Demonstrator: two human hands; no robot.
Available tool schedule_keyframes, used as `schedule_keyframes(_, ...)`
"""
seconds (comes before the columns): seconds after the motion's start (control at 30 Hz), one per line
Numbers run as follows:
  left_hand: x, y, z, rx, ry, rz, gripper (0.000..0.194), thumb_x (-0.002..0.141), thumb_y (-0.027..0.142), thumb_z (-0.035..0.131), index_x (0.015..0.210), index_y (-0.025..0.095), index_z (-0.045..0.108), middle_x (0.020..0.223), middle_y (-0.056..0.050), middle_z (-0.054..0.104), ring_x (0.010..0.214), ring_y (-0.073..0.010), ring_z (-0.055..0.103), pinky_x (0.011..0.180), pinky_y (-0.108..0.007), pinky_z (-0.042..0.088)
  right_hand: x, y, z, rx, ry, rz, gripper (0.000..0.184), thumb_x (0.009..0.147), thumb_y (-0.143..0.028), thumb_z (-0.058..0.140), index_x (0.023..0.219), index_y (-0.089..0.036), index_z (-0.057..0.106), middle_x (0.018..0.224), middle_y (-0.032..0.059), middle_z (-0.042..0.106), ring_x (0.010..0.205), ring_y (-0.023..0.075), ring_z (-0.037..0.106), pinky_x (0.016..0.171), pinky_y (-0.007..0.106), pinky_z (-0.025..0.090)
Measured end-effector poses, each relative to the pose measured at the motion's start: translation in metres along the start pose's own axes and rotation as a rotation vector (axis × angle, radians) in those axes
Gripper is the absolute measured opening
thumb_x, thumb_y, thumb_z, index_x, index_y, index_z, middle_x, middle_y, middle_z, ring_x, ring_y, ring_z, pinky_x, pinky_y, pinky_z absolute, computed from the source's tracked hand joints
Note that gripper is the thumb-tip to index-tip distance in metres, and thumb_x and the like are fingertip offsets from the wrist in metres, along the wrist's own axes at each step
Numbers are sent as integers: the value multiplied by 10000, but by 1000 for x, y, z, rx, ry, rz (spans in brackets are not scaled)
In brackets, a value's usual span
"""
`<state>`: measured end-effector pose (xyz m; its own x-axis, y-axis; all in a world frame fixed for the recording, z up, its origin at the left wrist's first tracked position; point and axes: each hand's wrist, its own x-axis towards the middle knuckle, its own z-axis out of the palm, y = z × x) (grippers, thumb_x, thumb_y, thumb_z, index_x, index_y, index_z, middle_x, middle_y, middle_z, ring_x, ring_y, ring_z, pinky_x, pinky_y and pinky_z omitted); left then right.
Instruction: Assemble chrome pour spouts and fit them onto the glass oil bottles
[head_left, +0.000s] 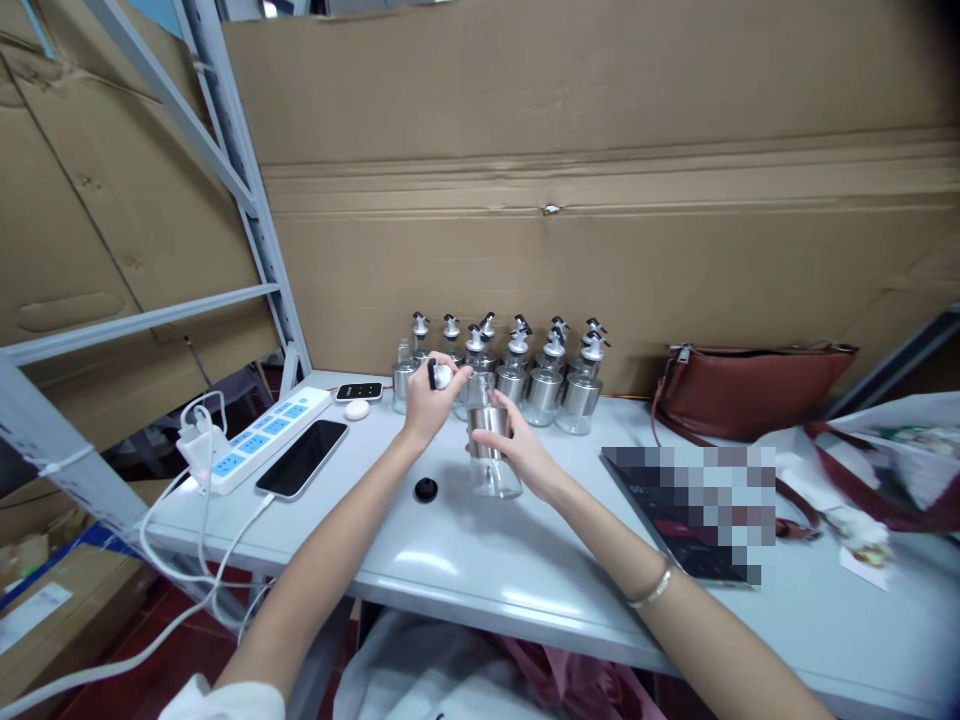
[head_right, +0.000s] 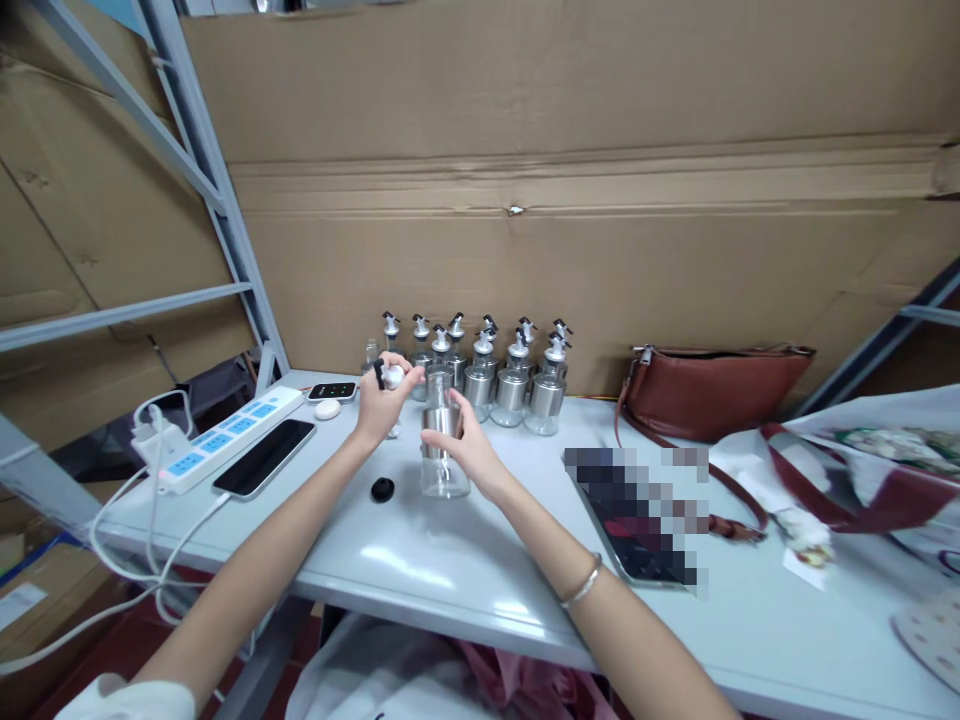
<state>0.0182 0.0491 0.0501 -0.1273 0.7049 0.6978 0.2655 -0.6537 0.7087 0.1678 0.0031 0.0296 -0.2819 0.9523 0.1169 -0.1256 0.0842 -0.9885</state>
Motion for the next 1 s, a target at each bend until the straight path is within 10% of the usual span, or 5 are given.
schedule_keyframes(0.2,-4,3,11,-214,-377,-297,283,674,320,686,882,132,654,930,-82,683,915,-204,624,860,-334,472,15,16,-10,-224,112,-301,1021,702,-552,634,1445,-196,32,1500,149,203,1363,264,275,1120,443,244)
schedule_keyframes(0.37,-8,10,11,-171,-397,-257,287,647,321,697,857,130,654,908,-71,679,865,-196,617,821,-315,462,17,28,-12,-407,65,-374,965,767,-550,565,1455,-214,-22,1543,122,21,1423,237,65,1151,443,88)
schedule_keyframes(0.73,11,-8,-12,79,71,-33,187,739,280,641,871,149,629,922,-56,676,876,-176,614,850,-279,437,12,6,-18,-526,230,-647,683,893,-462,442,1443,-271,83,1425,154,294,1282,244,390,995,460,413)
schedule_keyframes(1.0,14,-54,-19,295,36,-13,167,770,235,626,914,150,613,953,-62,656,914,-179,597,859,-283,430,17,7,-30,-762,295,-795,573,904,-365,451,1409,-256,203,1316,150,382,1170,247,461,890,446,481)
